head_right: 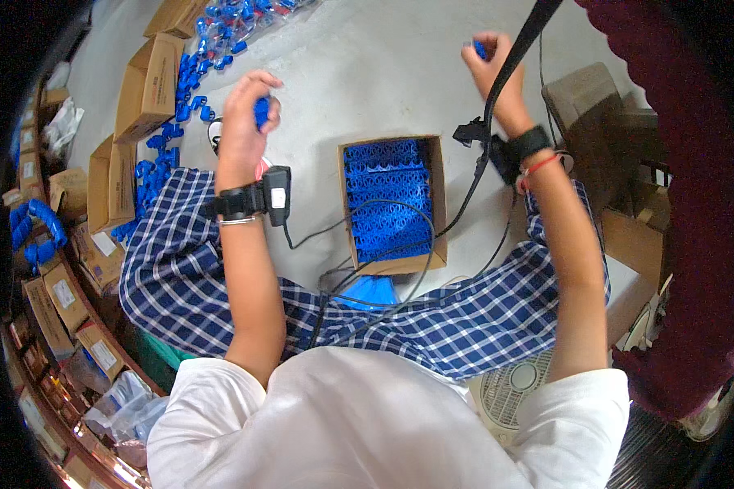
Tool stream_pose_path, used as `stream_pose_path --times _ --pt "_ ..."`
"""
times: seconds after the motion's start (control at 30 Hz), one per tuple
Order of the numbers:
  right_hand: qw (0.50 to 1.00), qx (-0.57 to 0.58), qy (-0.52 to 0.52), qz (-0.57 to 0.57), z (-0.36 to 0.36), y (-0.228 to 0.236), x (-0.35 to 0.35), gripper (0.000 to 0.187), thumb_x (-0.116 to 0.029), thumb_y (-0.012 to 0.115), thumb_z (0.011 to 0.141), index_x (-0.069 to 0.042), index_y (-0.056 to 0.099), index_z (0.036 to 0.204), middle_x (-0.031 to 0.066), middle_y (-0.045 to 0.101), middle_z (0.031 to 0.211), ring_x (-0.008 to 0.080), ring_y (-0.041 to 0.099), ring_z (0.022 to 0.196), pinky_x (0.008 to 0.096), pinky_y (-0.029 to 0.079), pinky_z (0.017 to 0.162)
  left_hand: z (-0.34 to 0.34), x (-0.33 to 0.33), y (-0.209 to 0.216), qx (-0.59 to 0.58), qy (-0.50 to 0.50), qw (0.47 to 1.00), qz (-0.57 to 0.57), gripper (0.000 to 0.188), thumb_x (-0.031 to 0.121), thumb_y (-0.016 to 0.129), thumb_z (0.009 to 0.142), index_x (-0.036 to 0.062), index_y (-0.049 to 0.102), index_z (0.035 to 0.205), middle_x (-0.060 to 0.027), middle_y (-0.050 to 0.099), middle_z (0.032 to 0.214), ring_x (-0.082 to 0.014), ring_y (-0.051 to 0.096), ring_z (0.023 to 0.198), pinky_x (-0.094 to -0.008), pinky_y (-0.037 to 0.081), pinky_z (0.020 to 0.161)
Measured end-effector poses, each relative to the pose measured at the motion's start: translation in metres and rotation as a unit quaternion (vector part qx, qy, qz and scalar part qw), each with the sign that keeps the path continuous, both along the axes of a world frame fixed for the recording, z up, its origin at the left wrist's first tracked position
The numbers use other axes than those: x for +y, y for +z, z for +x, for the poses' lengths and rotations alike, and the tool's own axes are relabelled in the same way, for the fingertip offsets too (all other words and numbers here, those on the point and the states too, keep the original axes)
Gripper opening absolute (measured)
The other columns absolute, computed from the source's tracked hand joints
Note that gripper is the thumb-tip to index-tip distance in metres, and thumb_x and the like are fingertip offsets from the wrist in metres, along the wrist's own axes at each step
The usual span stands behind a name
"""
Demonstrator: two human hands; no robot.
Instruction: The person sits on the floor and repeatedly picks up small blue plastic pieces, snaps them together by hand, and places the assembled units into a cardboard box. The person occasionally gathers loose pieces from the floor and continues the assembly process.
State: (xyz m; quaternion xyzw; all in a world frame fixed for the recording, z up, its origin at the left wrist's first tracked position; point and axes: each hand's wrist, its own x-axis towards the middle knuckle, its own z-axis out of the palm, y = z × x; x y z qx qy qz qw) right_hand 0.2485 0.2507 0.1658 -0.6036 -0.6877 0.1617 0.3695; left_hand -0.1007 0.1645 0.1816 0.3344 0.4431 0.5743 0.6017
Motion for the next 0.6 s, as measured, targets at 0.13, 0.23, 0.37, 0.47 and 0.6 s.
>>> stream_pose_path --times 0.13,0.23,0.37,0.47,0.6 --pt "0.991 0.107 0.009 -0.082 -0.008 -0.057 -0.069 0.022 -0.011 0.065 0.086 -0.004 0.065 0.107 0.0031 0.066 0.089 0.0097 0.059 0.077 0.0244 0.049 0.072 0.029 -0.047 -0.061 0.159 -0.01 0.966 -0.206 0.015 0.017 0.056 0.086 0.0097 0.068 0.081 0.004 0.058 0.07 -0.0054 0.046 0.053 -0.0199 0.033 0.045" --pt "0.986 0.106 0.051 -0.117 -0.024 -0.101 -0.107 0.025 -0.009 0.063 0.087 -0.005 0.065 0.112 0.0022 0.065 0.088 0.0099 0.058 0.077 0.0244 0.048 0.073 0.058 -0.085 -0.11 0.279 -0.092 0.938 -0.184 0.017 0.019 0.057 0.086 0.0104 0.072 0.086 -0.0005 0.064 0.075 -0.0094 0.054 0.058 -0.0253 0.041 0.05" --pt "0.967 0.095 0.033 -0.233 -0.05 -0.138 -0.141 0.037 -0.012 0.068 0.08 -0.002 0.059 0.114 0.0132 0.065 0.097 0.021 0.063 0.085 0.0331 0.051 0.077 0.103 -0.122 -0.147 0.498 -0.128 0.857 -0.041 0.019 0.013 0.056 0.081 0.0133 0.073 0.09 -0.0158 0.067 0.085 -0.0306 0.065 0.077 -0.0383 0.051 0.069" --pt "0.961 0.112 0.008 -0.255 -0.062 -0.154 -0.147 0.034 -0.014 0.073 0.074 0.0 0.061 0.102 0.0152 0.066 0.093 0.0248 0.066 0.085 0.0346 0.053 0.076 0.13 -0.134 -0.157 0.57 -0.152 0.807 -0.024 0.021 0.012 0.055 0.079 0.0131 0.07 0.095 -0.0149 0.064 0.099 -0.0353 0.064 0.081 -0.0457 0.053 0.074" --pt "0.942 0.102 -0.004 -0.319 -0.071 -0.173 -0.142 0.026 -0.017 0.072 0.075 -0.004 0.068 0.097 0.0147 0.067 0.084 0.0231 0.066 0.076 0.0342 0.052 0.07 0.144 -0.122 -0.17 0.625 -0.215 0.744 -0.101 0.036 0.011 0.056 0.08 0.0065 0.059 0.116 -0.0173 0.059 0.113 -0.0376 0.064 0.089 -0.0479 0.053 0.077"
